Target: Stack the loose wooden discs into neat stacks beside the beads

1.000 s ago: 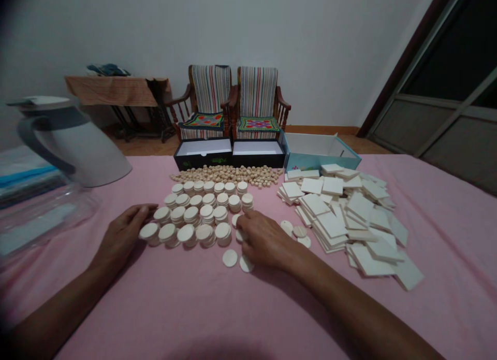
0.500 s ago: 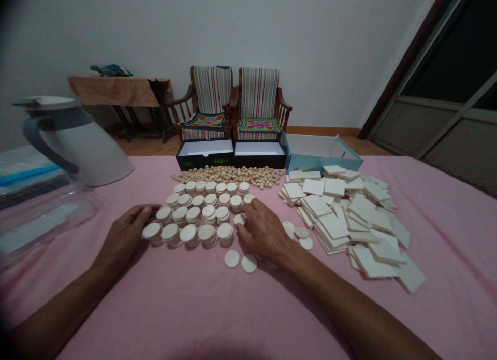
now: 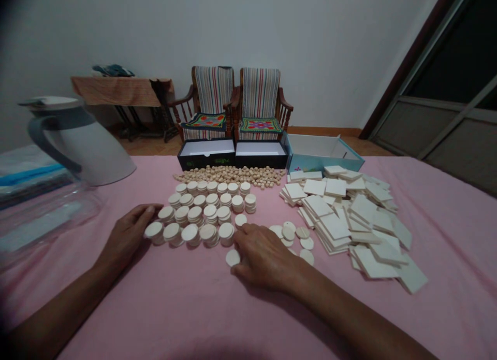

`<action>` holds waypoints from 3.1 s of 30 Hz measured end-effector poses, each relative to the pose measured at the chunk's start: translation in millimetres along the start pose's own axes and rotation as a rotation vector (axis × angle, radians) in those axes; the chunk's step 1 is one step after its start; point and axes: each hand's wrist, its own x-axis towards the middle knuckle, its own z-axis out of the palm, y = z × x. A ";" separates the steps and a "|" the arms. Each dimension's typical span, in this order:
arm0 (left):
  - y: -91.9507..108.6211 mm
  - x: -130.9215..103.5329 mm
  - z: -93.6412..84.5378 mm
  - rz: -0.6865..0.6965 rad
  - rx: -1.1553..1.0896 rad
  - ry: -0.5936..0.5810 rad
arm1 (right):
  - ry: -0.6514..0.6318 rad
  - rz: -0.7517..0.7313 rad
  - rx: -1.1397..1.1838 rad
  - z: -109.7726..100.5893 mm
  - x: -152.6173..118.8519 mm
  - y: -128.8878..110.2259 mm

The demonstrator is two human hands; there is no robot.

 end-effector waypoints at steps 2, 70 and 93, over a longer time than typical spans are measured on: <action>0.9 -0.3 -0.3 -0.001 0.004 -0.002 | -0.018 -0.005 0.013 1.3 0.2 1.1; -5.0 -0.2 2.7 -0.039 -0.232 0.020 | -0.010 0.100 -0.177 -6.0 4.7 31.9; -4.7 -1.1 3.2 -0.031 -0.256 -0.011 | 0.399 -0.049 0.134 8.4 34.0 37.6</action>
